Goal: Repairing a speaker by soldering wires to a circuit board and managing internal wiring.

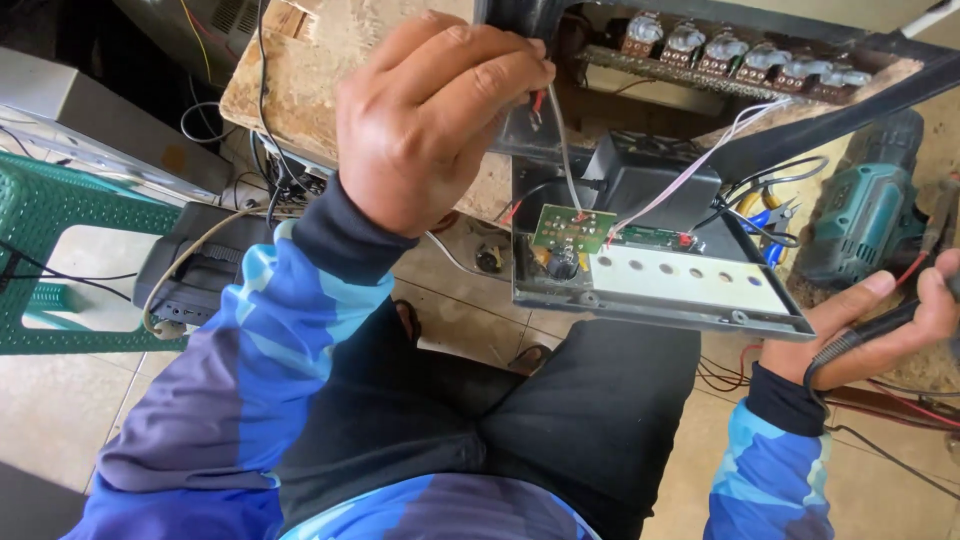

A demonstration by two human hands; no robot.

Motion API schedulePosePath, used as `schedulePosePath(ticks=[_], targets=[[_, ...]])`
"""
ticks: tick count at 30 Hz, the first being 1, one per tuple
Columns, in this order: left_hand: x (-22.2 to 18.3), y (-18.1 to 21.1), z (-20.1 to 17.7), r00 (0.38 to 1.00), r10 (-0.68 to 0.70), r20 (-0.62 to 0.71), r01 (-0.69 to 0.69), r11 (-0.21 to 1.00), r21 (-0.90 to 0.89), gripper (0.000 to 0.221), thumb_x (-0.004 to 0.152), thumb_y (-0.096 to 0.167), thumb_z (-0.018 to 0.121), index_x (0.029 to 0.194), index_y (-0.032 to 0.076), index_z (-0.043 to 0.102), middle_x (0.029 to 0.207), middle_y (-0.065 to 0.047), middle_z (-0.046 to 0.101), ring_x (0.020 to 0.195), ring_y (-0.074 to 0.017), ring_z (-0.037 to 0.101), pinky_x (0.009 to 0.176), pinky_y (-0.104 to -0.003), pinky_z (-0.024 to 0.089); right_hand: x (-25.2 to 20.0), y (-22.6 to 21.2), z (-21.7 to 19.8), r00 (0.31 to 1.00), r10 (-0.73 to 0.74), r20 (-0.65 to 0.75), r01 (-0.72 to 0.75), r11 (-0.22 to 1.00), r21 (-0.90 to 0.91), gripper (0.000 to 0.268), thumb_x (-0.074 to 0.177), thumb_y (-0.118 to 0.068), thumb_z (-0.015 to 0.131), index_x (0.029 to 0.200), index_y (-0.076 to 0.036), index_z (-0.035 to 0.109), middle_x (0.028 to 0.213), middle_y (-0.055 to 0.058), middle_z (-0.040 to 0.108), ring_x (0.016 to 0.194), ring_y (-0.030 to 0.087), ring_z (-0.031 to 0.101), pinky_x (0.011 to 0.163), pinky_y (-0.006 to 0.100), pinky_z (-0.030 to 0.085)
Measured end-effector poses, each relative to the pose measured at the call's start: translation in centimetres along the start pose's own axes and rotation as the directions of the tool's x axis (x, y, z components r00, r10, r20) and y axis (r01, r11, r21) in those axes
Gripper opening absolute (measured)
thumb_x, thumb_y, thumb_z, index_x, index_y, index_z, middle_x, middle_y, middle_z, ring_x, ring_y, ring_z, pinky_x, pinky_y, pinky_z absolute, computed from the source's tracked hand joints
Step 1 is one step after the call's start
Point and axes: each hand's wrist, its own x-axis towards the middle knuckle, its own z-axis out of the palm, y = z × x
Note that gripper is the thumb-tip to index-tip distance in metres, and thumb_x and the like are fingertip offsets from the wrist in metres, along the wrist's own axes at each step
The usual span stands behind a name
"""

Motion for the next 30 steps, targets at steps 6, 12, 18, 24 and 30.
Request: schedulePosePath(ticks=[6,12,18,24,30], targets=[[-1.2,0.5,1.0,0.993,-0.093,-0.066,0.086,0.991,-0.105,0.011,0.109,-0.003,0.058,0.111,-0.003,0.069,0.110,-0.015,0.075,0.086,-0.0313,0.071,0.077,-0.041,0.058,-0.1,0.2,0.3,0.999,0.043,-0.014,-0.042,0.997,0.061,0.020,0.124,0.003,0.043,0.143,0.006,0.039,0.157,0.028,0.037,0.151,0.045,0.037,0.123,0.060,0.042],[-1.2,0.9,1.8,0.963,-0.248,-0.106,0.226,0.957,-0.180,0.006,0.107,-0.002,0.061,0.110,-0.001,0.067,0.103,-0.013,0.076,0.086,-0.0290,0.074,0.075,-0.039,0.059,0.0,0.1,0.5,0.999,0.040,-0.009,-0.039,0.997,0.070,0.022,0.123,0.004,0.043,0.144,0.006,0.037,0.156,0.029,0.036,0.152,0.044,0.034,0.126,0.059,0.041],[-0.6,0.7,1.7,0.953,-0.291,-0.087,0.259,0.929,-0.265,0.007,0.104,-0.004,0.068,0.111,-0.001,0.067,0.103,-0.014,0.075,0.091,-0.0295,0.076,0.079,-0.041,0.062,0.0,0.2,0.7,0.999,0.037,-0.024,-0.036,0.998,0.047,0.022,0.122,0.005,0.044,0.143,0.007,0.038,0.154,0.032,0.038,0.148,0.049,0.039,0.121,0.060,0.042],[-1.0,0.3,0.7,0.978,-0.207,-0.005,0.201,0.958,-0.204,0.006,0.105,0.001,0.071,0.110,0.001,0.070,0.100,-0.013,0.071,0.084,-0.0262,0.071,0.069,-0.038,0.059,0.1,0.1,0.9,0.997,0.039,-0.064,-0.037,0.999,0.032,0.022,0.120,0.006,0.046,0.142,0.009,0.041,0.152,0.035,0.042,0.143,0.052,0.046,0.118,0.057,0.042],[-2.6,1.7,-0.4,0.903,-0.380,0.200,0.428,0.771,-0.472,0.020,0.097,-0.013,0.064,0.113,-0.002,0.069,0.103,-0.015,0.071,0.087,-0.0251,0.070,0.078,-0.033,0.063,0.6,-0.5,1.0,0.995,0.014,-0.103,-0.013,1.000,0.010,0.021,0.119,0.003,0.047,0.138,0.013,0.044,0.143,0.039,0.047,0.142,0.053,0.047,0.115,0.059,0.043]])
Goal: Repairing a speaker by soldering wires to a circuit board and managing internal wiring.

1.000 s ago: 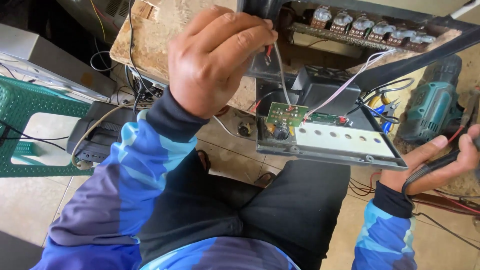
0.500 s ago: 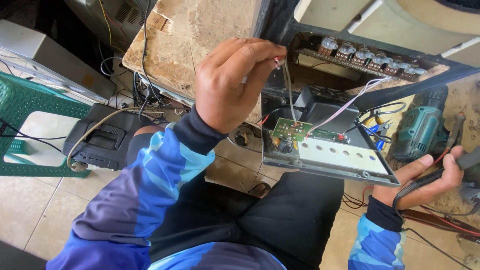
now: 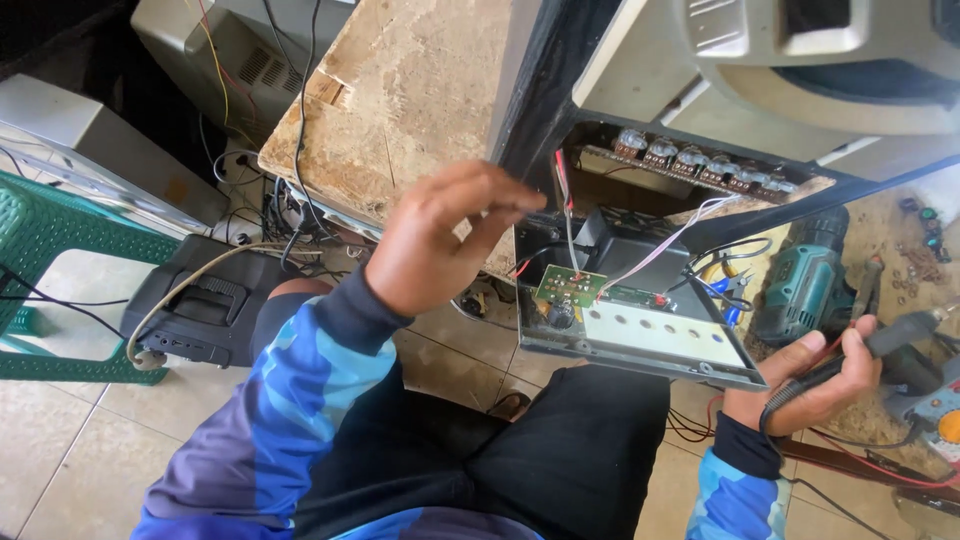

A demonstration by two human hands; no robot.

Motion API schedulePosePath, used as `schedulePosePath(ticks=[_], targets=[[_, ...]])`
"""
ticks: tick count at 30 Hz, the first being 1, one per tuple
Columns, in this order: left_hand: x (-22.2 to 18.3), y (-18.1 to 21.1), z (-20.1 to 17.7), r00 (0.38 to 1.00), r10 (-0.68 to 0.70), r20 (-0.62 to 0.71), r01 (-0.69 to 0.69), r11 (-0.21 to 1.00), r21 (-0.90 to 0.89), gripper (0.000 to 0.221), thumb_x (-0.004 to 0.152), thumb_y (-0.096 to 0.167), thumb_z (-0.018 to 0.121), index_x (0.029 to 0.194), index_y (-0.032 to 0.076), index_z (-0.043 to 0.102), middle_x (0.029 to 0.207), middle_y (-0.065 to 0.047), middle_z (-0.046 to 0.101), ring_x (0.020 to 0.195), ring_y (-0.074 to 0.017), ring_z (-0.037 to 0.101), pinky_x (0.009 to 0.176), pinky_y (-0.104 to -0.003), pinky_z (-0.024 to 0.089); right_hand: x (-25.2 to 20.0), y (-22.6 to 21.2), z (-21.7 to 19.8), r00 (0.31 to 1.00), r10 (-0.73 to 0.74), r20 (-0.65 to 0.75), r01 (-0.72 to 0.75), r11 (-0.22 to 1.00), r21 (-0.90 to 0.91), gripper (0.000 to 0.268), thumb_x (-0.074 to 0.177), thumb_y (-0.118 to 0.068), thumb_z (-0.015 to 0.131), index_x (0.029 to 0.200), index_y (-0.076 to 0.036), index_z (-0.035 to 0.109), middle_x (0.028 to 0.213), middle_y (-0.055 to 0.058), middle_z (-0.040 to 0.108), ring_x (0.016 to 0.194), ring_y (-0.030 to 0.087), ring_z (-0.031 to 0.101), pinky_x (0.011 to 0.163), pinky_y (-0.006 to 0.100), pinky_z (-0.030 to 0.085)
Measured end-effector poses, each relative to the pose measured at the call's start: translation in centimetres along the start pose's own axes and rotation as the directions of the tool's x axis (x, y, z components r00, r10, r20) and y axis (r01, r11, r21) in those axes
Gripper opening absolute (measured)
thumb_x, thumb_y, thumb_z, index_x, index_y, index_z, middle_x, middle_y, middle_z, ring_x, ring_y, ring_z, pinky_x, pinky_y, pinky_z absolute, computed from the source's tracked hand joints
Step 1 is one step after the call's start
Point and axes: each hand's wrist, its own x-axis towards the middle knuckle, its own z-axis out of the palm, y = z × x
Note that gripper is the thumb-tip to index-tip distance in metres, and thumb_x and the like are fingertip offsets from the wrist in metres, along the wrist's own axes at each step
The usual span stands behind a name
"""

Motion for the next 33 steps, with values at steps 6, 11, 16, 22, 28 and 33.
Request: schedulePosePath(ticks=[6,11,16,22,28,33], targets=[[-1.7,-1.0,0.7,0.994,0.027,0.106,-0.019,0.997,-0.080,0.030,0.091,-0.014,0.071,0.114,0.006,0.075,0.109,-0.012,0.073,0.102,-0.0274,0.074,0.090,-0.037,0.065,-0.1,0.1,-0.1,1.000,-0.019,0.000,0.019,1.000,-0.018,0.023,0.121,0.000,0.049,0.138,0.014,0.046,0.144,0.038,0.049,0.137,0.052,0.052,0.101,0.055,0.053],[-1.7,-1.0,1.2,0.998,0.024,0.062,-0.017,0.993,-0.115,0.015,0.095,-0.002,0.074,0.108,0.005,0.075,0.103,-0.012,0.077,0.097,-0.0283,0.077,0.088,-0.038,0.064,0.1,0.0,-0.1,1.000,-0.028,-0.010,0.028,0.999,-0.043,0.022,0.120,-0.001,0.049,0.137,0.014,0.047,0.142,0.038,0.051,0.132,0.052,0.050,0.105,0.057,0.049],[-1.8,-0.5,2.5,0.963,-0.264,0.058,0.270,0.928,-0.255,0.009,0.097,0.010,0.071,0.103,0.006,0.067,0.108,-0.012,0.079,0.098,-0.0198,0.079,0.082,-0.031,0.067,0.1,-0.1,-0.1,1.000,-0.008,-0.018,0.007,0.998,-0.062,0.021,0.118,0.005,0.052,0.137,0.012,0.049,0.142,0.039,0.054,0.126,0.052,0.054,0.097,0.053,0.051],[-2.2,-0.9,4.4,0.902,-0.424,-0.081,0.372,0.858,-0.353,0.003,0.104,0.008,0.060,0.107,0.010,0.061,0.100,-0.004,0.074,0.086,-0.0129,0.069,0.076,-0.027,0.060,-0.3,0.0,-0.2,0.999,0.045,0.001,-0.045,0.998,-0.044,0.021,0.120,0.004,0.051,0.139,0.008,0.046,0.147,0.038,0.050,0.135,0.052,0.049,0.099,0.056,0.051],[-2.5,-1.2,4.9,0.853,-0.514,-0.089,0.393,0.746,-0.537,0.005,0.106,0.011,0.056,0.110,0.008,0.057,0.105,-0.010,0.072,0.088,-0.0149,0.071,0.078,-0.026,0.061,-0.3,0.4,0.3,0.998,0.019,-0.052,-0.022,0.998,-0.062,0.019,0.118,0.004,0.053,0.137,0.009,0.049,0.142,0.039,0.055,0.133,0.054,0.054,0.100,0.056,0.053],[-2.6,-0.7,4.1,0.902,-0.422,-0.089,0.349,0.836,-0.422,0.008,0.103,0.010,0.062,0.110,0.011,0.060,0.107,-0.006,0.070,0.093,-0.0134,0.067,0.081,-0.026,0.058,-0.3,0.4,0.3,0.999,0.002,-0.043,-0.005,0.996,-0.087,0.019,0.121,-0.002,0.051,0.137,0.009,0.050,0.142,0.038,0.055,0.129,0.054,0.055,0.099,0.058,0.051]])
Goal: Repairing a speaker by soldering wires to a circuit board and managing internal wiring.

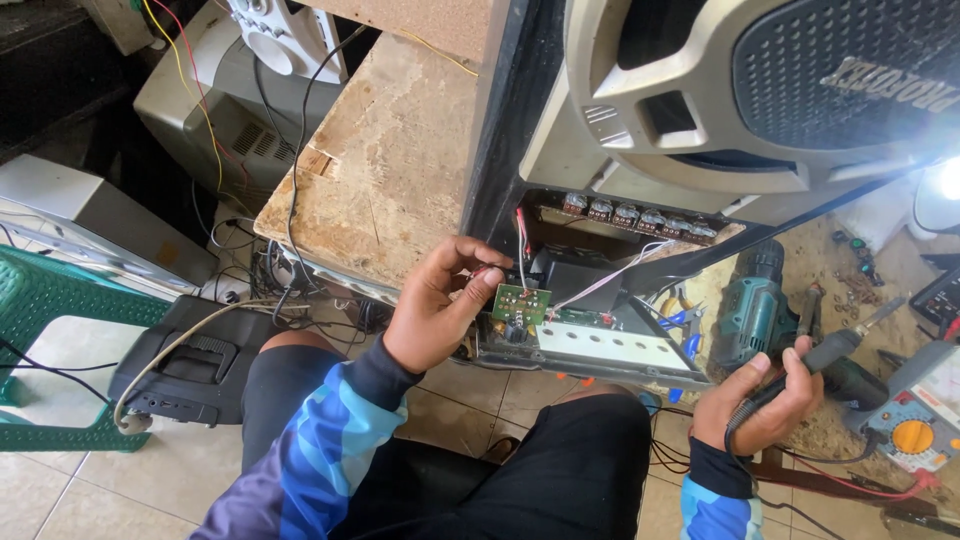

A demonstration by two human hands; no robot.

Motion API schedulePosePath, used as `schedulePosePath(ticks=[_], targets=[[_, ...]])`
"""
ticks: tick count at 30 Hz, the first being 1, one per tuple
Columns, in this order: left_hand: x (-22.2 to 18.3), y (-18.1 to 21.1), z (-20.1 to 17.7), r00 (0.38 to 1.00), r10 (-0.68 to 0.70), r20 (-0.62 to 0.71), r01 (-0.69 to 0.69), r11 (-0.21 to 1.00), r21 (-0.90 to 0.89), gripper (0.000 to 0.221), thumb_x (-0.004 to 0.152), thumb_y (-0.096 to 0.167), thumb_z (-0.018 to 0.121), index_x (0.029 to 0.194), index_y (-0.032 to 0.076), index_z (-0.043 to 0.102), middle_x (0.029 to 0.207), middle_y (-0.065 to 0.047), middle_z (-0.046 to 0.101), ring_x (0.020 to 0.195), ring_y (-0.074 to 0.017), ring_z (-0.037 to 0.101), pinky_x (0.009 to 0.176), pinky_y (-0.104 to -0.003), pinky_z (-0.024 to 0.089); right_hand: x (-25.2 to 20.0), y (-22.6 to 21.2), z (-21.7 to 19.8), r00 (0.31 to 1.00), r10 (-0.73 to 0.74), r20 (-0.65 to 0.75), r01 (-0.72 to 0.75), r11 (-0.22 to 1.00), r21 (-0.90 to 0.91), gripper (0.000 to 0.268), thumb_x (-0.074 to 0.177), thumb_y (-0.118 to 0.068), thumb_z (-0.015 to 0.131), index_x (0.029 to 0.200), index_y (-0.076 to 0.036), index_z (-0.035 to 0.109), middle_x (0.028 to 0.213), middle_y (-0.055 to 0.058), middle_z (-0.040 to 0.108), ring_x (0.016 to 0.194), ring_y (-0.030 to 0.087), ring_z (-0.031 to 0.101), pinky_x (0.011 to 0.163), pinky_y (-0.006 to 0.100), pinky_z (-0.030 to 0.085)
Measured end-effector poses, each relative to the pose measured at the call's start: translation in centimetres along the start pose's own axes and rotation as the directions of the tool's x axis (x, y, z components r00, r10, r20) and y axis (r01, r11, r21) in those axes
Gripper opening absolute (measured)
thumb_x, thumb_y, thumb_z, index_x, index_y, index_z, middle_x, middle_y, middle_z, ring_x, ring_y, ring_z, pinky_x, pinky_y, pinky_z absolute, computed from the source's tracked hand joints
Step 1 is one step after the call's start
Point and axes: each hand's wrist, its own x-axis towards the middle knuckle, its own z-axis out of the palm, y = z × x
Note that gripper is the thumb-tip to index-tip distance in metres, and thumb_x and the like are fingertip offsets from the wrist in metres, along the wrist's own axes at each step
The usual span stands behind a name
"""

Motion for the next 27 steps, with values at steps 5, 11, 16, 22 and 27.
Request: schedulePosePath(ticks=[5,11,16,22,27], targets=[[0.0,0.7,-0.8,0.998,-0.033,0.062,0.037,0.997,-0.066,0.033,0.088,-0.009,0.050,0.114,0.009,0.062,0.114,-0.007,0.070,0.109,-0.0179,0.069,0.093,-0.030,0.059,0.0,-0.1,-0.1,1.000,0.012,0.016,-0.012,1.000,0.007,0.020,0.121,0.000,0.050,0.138,0.010,0.049,0.144,0.037,0.054,0.121,0.051,0.056,0.090,0.053,0.051],[1.5,3.8,-1.9,0.992,0.069,0.104,-0.063,0.996,-0.067,0.046,0.075,0.002,0.047,0.118,0.002,0.065,0.115,-0.013,0.073,0.108,-0.0244,0.070,0.095,-0.037,0.059,0.1,-0.1,-0.1,1.000,0.004,0.018,-0.004,1.000,0.015,0.019,0.120,0.001,0.050,0.138,0.008,0.048,0.143,0.037,0.053,0.131,0.054,0.053,0.105,0.062,0.048],[3.8,7.6,-3.1,0.853,0.472,0.223,-0.521,0.744,0.419,0.023,0.102,-0.005,0.051,0.118,-0.006,0.067,0.098,-0.018,0.070,0.079,-0.0278,0.069,0.072,-0.036,0.056,0.2,0.0,0.1,1.000,-0.003,-0.017,0.004,1.000,0.020,0.018,0.118,0.003,0.052,0.135,0.009,0.050,0.139,0.039,0.056,0.129,0.054,0.055,0.105,0.061,0.047],[6.9,6.1,-4.0,0.709,0.404,0.577,-0.688,0.219,0.692,0.020,0.101,0.009,0.066,0.117,0.014,0.078,0.069,0.004,0.060,0.049,-0.0121,0.057,0.038,-0.028,0.046,0.0,0.0,0.0,1.000,0.007,0.004,-0.007,1.000,0.019,0.019,0.119,0.003,0.051,0.138,0.006,0.048,0.144,0.037,0.053,0.132,0.054,0.053,0.104,0.061,0.048],[8.2,5.0,-3.6,0.598,0.459,0.657,-0.759,0.063,0.648,0.011,0.098,0.013,0.078,0.106,0.020,0.078,0.081,0.001,0.058,0.057,-0.0145,0.058,0.044,-0.032,0.053,0.0,0.0,0.0,1.000,-0.003,-0.002,0.003,1.000,0.012,0.018,0.120,0.000,0.051,0.137,0.005,0.049,0.144,0.035,0.055,0.129,0.052,0.052,0.100,0.060,0.050]])
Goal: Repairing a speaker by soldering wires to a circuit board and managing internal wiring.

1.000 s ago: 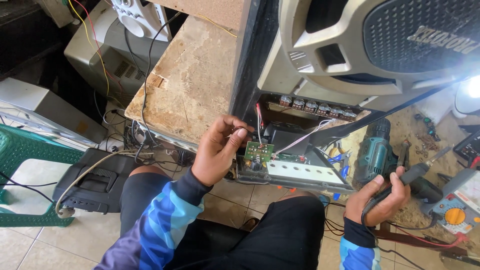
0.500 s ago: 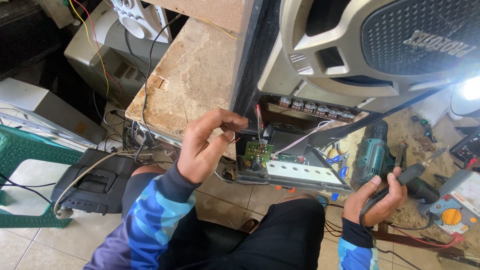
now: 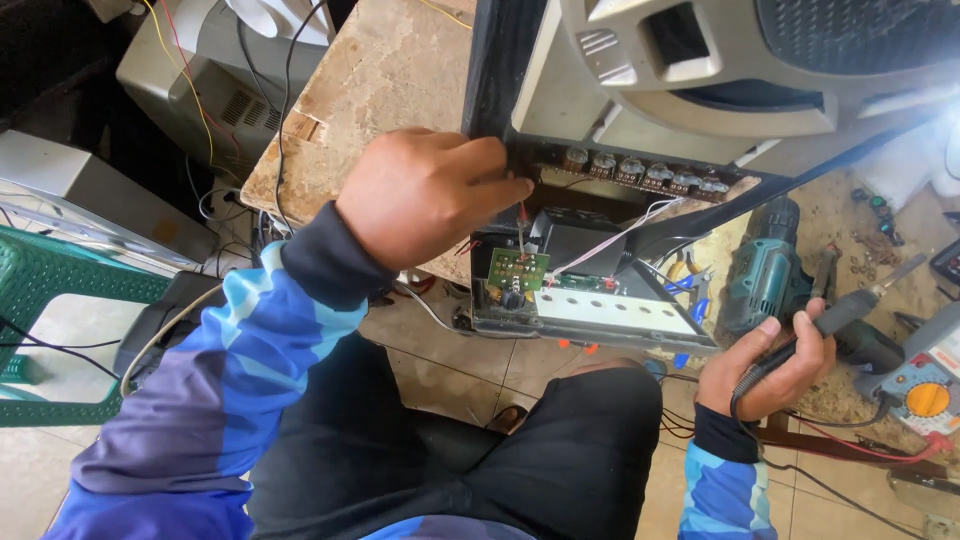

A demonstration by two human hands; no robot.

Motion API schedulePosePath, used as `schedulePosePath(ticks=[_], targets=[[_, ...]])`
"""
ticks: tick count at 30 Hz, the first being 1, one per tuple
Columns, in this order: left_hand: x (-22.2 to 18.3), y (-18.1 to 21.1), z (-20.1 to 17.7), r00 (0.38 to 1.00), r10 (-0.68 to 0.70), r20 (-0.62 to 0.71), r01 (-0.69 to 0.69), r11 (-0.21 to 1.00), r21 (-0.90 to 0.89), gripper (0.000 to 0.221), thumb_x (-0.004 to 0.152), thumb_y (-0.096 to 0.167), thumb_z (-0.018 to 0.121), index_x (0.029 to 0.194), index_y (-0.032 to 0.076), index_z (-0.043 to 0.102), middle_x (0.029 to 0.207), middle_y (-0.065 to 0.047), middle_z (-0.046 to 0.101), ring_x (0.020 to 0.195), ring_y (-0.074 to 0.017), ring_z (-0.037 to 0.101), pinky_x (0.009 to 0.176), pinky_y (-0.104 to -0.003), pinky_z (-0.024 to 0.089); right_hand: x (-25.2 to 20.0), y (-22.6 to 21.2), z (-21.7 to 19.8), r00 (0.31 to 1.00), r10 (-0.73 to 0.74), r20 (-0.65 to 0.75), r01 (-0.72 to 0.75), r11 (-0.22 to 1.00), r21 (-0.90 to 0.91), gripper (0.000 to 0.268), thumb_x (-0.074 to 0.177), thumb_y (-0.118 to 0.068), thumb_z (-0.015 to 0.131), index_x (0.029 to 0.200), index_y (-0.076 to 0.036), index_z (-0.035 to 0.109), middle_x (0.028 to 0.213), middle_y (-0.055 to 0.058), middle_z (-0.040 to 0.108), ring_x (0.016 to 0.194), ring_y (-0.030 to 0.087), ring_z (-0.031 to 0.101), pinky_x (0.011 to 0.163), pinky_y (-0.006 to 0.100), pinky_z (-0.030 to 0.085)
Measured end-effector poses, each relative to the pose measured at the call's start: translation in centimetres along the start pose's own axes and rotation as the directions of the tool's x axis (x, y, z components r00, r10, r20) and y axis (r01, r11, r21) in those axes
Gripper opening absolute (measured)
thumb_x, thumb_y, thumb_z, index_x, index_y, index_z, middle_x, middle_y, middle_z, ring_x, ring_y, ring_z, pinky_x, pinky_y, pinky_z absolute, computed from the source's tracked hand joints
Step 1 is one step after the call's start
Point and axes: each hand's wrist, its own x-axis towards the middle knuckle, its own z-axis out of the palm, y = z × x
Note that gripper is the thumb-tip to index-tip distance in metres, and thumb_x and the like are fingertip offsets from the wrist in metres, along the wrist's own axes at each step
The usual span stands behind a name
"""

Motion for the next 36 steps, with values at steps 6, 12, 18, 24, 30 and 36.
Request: schedulePosePath(ticks=[6,12,18,24,30,36], targets=[[-0.6,-0.3,-0.5,0.996,0.006,-0.094,-0.020,0.988,-0.153,0.012,0.097,0.003,0.081,0.096,0.015,0.079,0.103,-0.001,0.075,0.076,-0.0200,0.073,0.055,-0.035,0.057,0.1,-0.2,-0.2,1.000,0.022,0.014,-0.023,0.999,0.045,0.018,0.120,-0.001,0.049,0.137,0.006,0.049,0.145,0.033,0.054,0.131,0.051,0.051,0.098,0.057,0.051],[-1.5,-0.5,-0.1,0.994,-0.083,-0.070,0.055,0.943,-0.328,0.011,0.101,0.002,0.075,0.107,0.012,0.078,0.106,-0.005,0.080,0.086,-0.0254,0.077,0.065,-0.040,0.060,0.1,-0.4,-0.3,0.999,0.011,0.038,-0.013,0.998,0.059,0.019,0.121,-0.002,0.049,0.138,0.007,0.047,0.145,0.033,0.052,0.130,0.052,0.054,0.094,0.058,0.051],[-1.1,0.5,0.0,0.966,-0.254,-0.052,0.195,0.844,-0.500,0.003,0.106,0.004,0.069,0.106,0.001,0.069,0.098,-0.012,0.077,0.082,-0.0269,0.075,0.069,-0.038,0.062,-0.1,0.0,-0.2,1.000,-0.003,0.031,0.002,0.999,0.041,0.020,0.121,-0.001,0.049,0.140,0.006,0.047,0.145,0.032,0.050,0.132,0.052,0.052,0.098,0.060,0.052],[-1.3,1.4,0.4,0.921,-0.387,-0.037,0.294,0.756,-0.585,0.004,0.104,0.003,0.068,0.106,0.000,0.069,0.098,-0.011,0.076,0.079,-0.0223,0.073,0.067,-0.033,0.060,0.3,-0.3,-0.1,1.000,-0.026,0.018,0.026,1.000,-0.002,0.019,0.120,-0.001,0.049,0.136,0.008,0.050,0.143,0.033,0.055,0.128,0.051,0.049,0.102,0.061,0.047],[-1.4,2.2,0.5,0.858,-0.512,0.042,0.391,0.597,-0.701,0.009,0.100,0.000,0.070,0.108,-0.001,0.067,0.099,-0.014,0.076,0.076,-0.0183,0.072,0.068,-0.029,0.065,0.4,-0.2,-0.2,0.999,-0.036,-0.003,0.036,0.999,-0.024,0.019,0.117,0.002,0.053,0.134,0.009,0.052,0.138,0.036,0.060,0.127,0.049,0.051,0.101,0.057,0.050],[-1.3,2.4,0.3,0.784,-0.606,0.132,0.481,0.460,-0.746,0.013,0.098,0.007,0.074,0.108,0.004,0.066,0.097,-0.010,0.076,0.080,-0.0162,0.073,0.072,-0.028,0.065,0.1,0.6,0.1,0.999,-0.034,-0.023,0.034,0.999,-0.010,0.019,0.115,0.005,0.054,0.133,0.008,0.052,0.136,0.037,0.059,0.128,0.050,0.053,0.106,0.060,0.048]])
